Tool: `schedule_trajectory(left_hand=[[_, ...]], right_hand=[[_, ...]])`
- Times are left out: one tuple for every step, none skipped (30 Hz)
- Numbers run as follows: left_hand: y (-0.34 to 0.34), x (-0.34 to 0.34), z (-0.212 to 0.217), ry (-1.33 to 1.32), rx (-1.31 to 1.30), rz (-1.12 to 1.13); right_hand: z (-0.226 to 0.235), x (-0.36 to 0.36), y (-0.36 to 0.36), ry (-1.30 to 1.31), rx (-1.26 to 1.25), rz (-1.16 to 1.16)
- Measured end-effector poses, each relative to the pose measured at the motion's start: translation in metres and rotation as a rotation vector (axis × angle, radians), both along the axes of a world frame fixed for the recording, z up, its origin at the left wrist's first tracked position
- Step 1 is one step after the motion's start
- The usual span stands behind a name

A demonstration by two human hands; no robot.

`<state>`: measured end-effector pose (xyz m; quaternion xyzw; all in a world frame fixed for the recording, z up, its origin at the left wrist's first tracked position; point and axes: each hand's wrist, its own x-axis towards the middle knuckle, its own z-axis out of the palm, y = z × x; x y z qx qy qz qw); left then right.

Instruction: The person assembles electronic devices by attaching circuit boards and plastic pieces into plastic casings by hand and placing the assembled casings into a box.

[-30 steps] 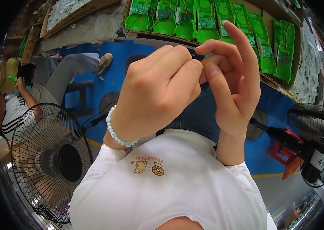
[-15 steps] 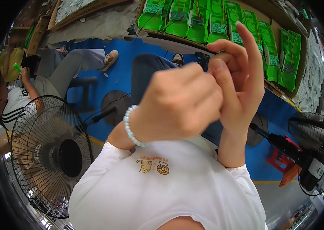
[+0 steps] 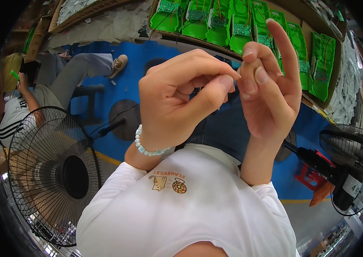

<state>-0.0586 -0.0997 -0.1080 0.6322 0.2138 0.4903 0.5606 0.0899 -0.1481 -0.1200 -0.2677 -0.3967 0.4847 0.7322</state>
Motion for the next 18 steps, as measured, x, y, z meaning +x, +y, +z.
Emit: schedule_trajectory(left_hand=[[0.000, 0.001, 0.001, -0.001, -0.001, -0.001], [0.000, 0.002, 0.002, -0.014, -0.007, -0.018], [-0.001, 0.001, 0.002, -0.027, -0.012, -0.029], [-0.001, 0.001, 0.001, -0.027, -0.012, -0.025], [-0.001, 0.000, 0.000, -0.031, -0.009, -0.035], [0.000, 0.000, 0.000, -0.037, -0.006, -0.051], [0.000, 0.000, 0.001, -0.039, -0.007, -0.052], [-0.001, 0.000, 0.002, -0.034, -0.002, -0.053], [-0.002, 0.001, 0.003, -0.028, 0.003, -0.054], [-0.002, 0.001, 0.004, -0.028, 0.002, -0.054], [-0.003, 0.001, 0.004, -0.042, -0.001, -0.057], [-0.003, 0.002, 0.005, -0.056, -0.004, -0.058], [-0.004, 0.002, 0.005, -0.056, -0.005, -0.058], [-0.005, 0.003, 0.005, -0.061, -0.009, -0.061], [-0.005, 0.003, 0.005, -0.066, -0.013, -0.064], [-0.005, 0.003, 0.004, -0.066, -0.014, -0.064], [-0.005, 0.003, 0.003, -0.070, 0.003, -0.068], [-0.005, 0.004, 0.003, -0.074, 0.019, -0.072]], right_hand=[[-0.002, -0.005, -0.001, -0.001, -0.001, -0.001], [-0.005, -0.015, -0.002, 0.076, 0.044, -0.073], [-0.008, -0.020, -0.001, 0.154, 0.089, -0.139], [-0.008, -0.020, -0.001, 0.154, 0.089, -0.135], [-0.007, -0.017, -0.001, 0.166, 0.092, -0.074], [-0.005, -0.013, -0.001, 0.176, 0.095, -0.018], [-0.002, -0.008, 0.000, 0.185, 0.097, 0.038], [-0.001, -0.004, 0.000, 0.194, 0.099, 0.094], [-0.001, -0.002, 0.001, 0.205, 0.102, 0.151], [-0.004, 0.000, 0.003, 0.205, 0.101, 0.150], [-0.010, 0.002, 0.006, 0.193, 0.177, 0.177], [-0.014, 0.003, 0.007, 0.181, 0.253, 0.204], [-0.015, 0.002, 0.006, 0.181, 0.252, 0.204], [-0.015, -0.001, 0.003, 0.242, 0.206, 0.180], [-0.012, -0.005, 0.002, 0.303, 0.159, 0.156], [-0.006, -0.009, 0.001, 0.303, 0.158, 0.155], [0.003, -0.012, 0.000, 0.329, 0.073, 0.116], [0.009, -0.013, -0.001, 0.353, -0.013, 0.075]])
